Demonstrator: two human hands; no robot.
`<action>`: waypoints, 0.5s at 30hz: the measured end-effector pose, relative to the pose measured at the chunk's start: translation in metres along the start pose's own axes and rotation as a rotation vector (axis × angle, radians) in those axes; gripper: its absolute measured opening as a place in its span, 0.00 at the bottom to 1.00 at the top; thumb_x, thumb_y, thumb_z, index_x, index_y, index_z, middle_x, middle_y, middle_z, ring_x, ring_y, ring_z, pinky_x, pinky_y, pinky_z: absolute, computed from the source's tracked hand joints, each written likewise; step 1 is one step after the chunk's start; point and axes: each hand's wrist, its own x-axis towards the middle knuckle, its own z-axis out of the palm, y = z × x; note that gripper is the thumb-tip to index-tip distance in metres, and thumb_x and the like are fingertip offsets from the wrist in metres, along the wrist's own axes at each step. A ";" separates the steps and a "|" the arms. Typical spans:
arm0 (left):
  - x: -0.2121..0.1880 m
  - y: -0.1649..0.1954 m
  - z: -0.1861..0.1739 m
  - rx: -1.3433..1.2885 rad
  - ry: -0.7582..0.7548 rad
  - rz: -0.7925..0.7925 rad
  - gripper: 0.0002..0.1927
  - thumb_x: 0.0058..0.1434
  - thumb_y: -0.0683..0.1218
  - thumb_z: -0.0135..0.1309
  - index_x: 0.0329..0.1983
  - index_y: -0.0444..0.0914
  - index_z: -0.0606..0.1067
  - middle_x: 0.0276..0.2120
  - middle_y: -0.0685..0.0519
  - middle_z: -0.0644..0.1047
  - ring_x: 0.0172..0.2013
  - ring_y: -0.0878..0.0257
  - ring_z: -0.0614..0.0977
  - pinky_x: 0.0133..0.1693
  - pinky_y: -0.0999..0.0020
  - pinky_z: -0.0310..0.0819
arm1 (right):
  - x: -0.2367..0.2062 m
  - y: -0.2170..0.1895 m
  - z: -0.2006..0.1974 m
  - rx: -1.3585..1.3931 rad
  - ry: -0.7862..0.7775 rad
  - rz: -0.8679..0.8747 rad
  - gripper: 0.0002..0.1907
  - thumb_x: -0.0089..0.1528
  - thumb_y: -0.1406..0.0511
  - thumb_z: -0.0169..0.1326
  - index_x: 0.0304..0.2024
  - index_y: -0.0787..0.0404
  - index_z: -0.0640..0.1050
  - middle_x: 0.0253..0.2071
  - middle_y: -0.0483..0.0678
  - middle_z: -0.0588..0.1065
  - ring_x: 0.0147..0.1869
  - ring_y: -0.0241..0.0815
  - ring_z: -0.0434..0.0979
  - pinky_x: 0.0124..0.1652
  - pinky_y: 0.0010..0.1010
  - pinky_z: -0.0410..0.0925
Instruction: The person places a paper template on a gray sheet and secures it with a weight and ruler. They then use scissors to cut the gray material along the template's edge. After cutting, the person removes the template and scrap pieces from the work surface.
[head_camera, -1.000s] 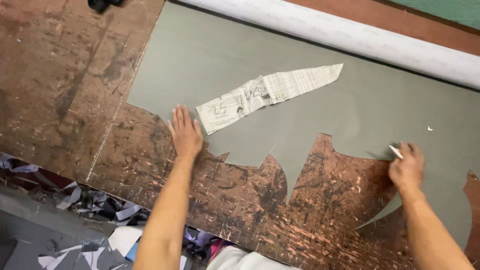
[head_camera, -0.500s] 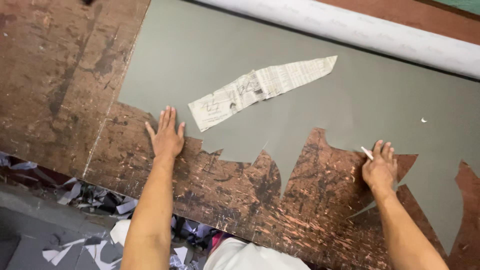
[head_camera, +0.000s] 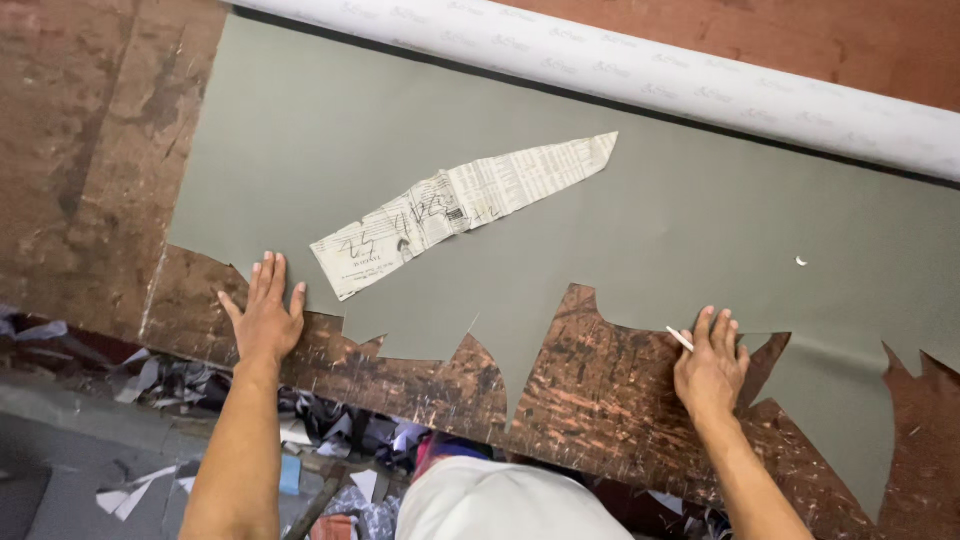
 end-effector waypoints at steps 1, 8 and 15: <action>-0.008 -0.007 0.003 -0.002 0.009 0.004 0.34 0.71 0.63 0.31 0.78 0.52 0.49 0.77 0.63 0.48 0.75 0.64 0.49 0.69 0.33 0.26 | -0.009 -0.001 0.002 0.006 0.004 -0.009 0.34 0.67 0.60 0.42 0.76 0.64 0.59 0.75 0.68 0.57 0.79 0.63 0.55 0.68 0.59 0.53; -0.041 -0.058 0.025 -0.048 0.061 0.040 0.35 0.70 0.62 0.34 0.78 0.49 0.50 0.77 0.59 0.49 0.75 0.61 0.49 0.68 0.32 0.26 | -0.080 -0.021 0.013 -0.003 -0.032 0.077 0.31 0.69 0.59 0.43 0.74 0.62 0.60 0.75 0.64 0.57 0.79 0.61 0.55 0.68 0.59 0.54; -0.050 -0.112 0.036 -0.081 0.101 0.068 0.35 0.68 0.56 0.43 0.77 0.44 0.55 0.77 0.55 0.54 0.75 0.61 0.52 0.69 0.32 0.27 | -0.088 -0.040 0.000 -0.185 -0.158 0.059 0.33 0.64 0.62 0.46 0.73 0.62 0.64 0.68 0.65 0.65 0.68 0.60 0.68 0.59 0.55 0.65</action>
